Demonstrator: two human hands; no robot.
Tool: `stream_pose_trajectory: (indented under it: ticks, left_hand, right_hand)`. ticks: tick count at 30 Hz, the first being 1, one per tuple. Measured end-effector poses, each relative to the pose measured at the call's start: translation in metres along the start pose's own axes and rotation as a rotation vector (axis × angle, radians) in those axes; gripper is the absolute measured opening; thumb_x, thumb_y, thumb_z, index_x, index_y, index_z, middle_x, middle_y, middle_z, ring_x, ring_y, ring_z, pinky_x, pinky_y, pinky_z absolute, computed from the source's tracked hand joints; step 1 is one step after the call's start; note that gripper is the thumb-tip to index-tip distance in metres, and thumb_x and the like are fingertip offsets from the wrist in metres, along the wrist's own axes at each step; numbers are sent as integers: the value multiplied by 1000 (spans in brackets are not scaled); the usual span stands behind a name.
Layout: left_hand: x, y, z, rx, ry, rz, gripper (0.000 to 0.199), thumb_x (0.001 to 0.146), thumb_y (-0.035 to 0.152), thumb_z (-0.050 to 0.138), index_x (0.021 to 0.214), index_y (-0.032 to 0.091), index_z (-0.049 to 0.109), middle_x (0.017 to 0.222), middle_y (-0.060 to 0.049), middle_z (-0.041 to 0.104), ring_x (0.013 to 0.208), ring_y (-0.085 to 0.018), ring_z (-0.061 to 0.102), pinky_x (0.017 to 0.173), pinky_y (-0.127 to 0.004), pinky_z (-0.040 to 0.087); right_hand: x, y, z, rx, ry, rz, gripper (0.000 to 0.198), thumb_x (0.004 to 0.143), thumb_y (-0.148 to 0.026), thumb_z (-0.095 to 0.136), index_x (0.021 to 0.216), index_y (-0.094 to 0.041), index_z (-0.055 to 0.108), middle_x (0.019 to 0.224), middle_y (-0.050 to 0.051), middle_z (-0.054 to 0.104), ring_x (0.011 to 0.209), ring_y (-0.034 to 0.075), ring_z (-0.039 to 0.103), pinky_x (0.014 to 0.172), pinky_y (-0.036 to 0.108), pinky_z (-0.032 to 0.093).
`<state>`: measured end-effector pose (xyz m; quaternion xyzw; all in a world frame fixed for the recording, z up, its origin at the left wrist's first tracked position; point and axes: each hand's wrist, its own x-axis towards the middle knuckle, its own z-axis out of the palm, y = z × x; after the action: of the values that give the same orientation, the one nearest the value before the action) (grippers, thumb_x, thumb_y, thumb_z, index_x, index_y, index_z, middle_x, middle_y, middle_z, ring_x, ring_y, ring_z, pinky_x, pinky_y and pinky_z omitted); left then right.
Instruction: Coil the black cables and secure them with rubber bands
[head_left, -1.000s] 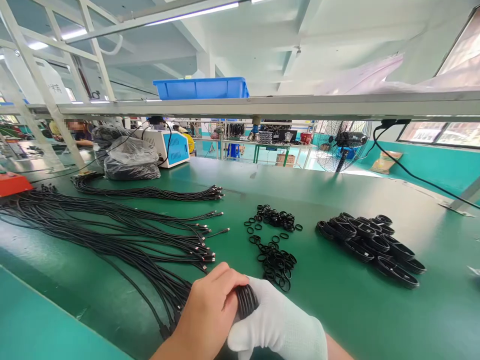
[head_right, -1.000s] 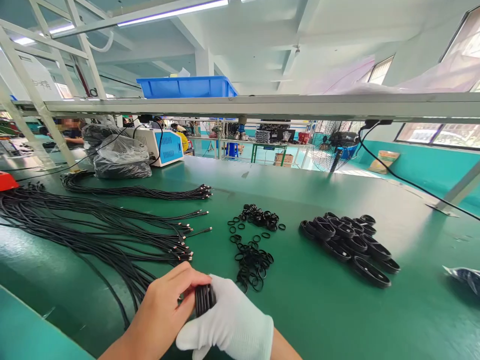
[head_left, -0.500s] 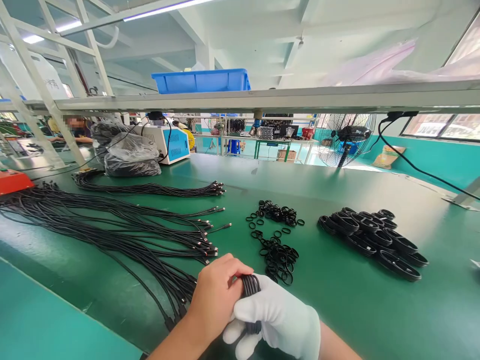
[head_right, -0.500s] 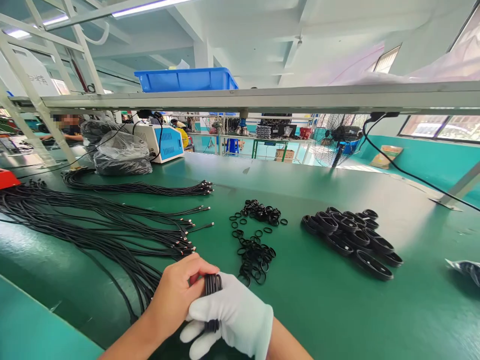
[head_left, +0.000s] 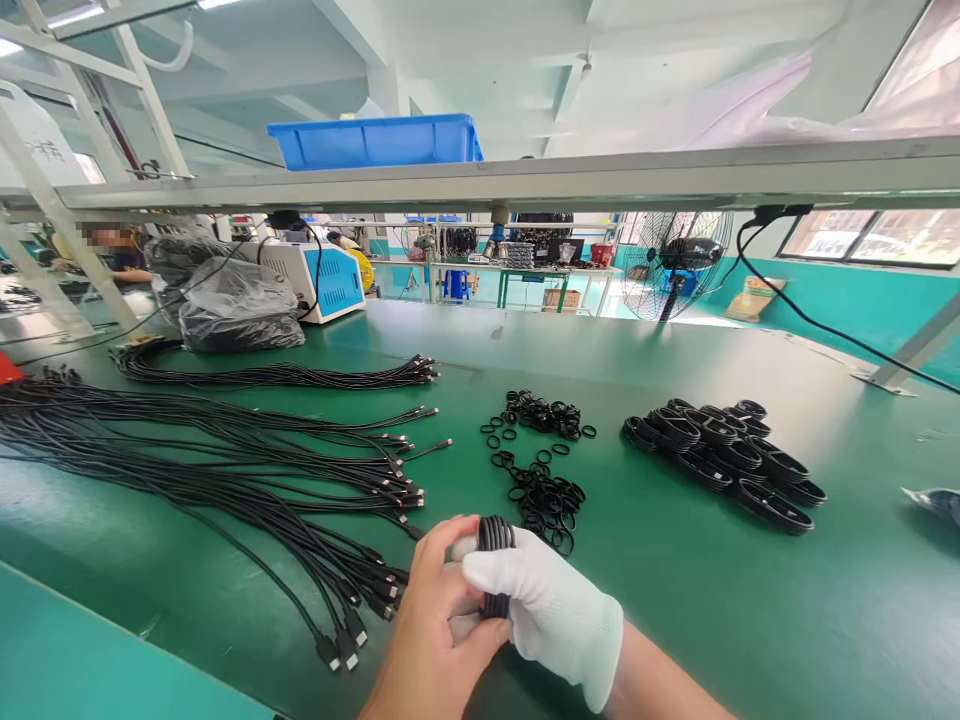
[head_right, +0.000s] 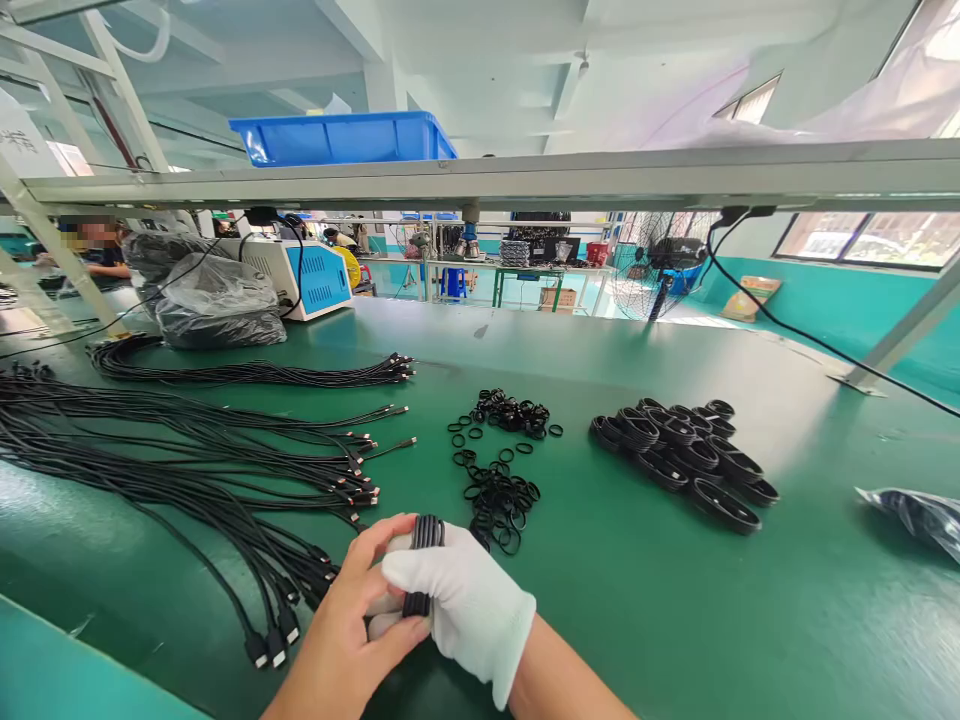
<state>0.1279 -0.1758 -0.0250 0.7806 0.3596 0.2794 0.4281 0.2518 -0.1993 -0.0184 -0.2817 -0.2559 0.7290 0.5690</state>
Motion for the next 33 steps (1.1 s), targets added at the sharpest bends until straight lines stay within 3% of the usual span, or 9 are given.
stream_pose_trajectory:
  ticks: [4,7,11,16,22,25,29,33]
  left_hand:
    - [2,5,-15,-64,-90,35,36,67,14,60,101,26,64,135,-5,43,123,-28,41,104,-42,33]
    - [7,15,-39,-91,-77,-25,27,72,18,58,97,26,61,119,-3,54,111,-23,50,97,-36,38]
    - [15,28,-58,20,-67,40,30,74,11,52,97,27,60,91,1,58,87,-15,55,81,-26,43]
    - [17,24,-43,95,-49,105,26,68,5,51,83,23,61,81,3,60,72,-12,55,70,-22,44]
    - [8,-1,-17,237,139,243,25,69,0,44,76,20,59,70,2,57,61,-11,56,58,-21,43]
    - [6,-8,-12,317,199,352,29,69,-2,40,77,19,59,69,1,57,66,-13,57,60,-23,44]
    - [11,-4,-16,277,120,292,27,71,0,44,81,21,60,76,0,61,69,-14,58,63,-23,47]
    - [15,2,-22,201,13,212,29,80,14,53,105,26,61,102,-2,64,89,-16,60,76,-25,51]
  right_hand:
    - [-6,-4,-5,-70,-8,69,33,61,-28,74,83,-9,57,71,4,58,61,14,60,56,26,49]
    - [-9,-10,-4,-170,25,141,35,60,-27,74,87,-13,56,73,3,58,63,16,62,46,24,50]
    - [-11,-13,5,-302,-22,228,28,60,-24,71,83,-13,58,61,-1,55,52,12,58,38,19,46]
    - [-12,-10,8,-534,-22,322,13,58,-16,63,70,-13,58,49,-3,50,46,10,51,39,17,39]
    - [-3,-6,5,-618,-74,77,24,46,-2,62,61,-15,49,61,-5,43,56,6,38,49,18,31]
    - [-4,-8,8,-628,-66,57,26,44,0,62,57,-15,45,61,-5,40,57,6,34,47,17,26]
    - [-10,-11,4,-576,-2,179,19,48,-7,61,61,-16,49,50,-6,44,46,5,37,41,17,26]
    - [-12,-10,-6,-506,27,281,19,55,-16,60,74,-14,59,49,-2,55,41,8,48,39,18,38]
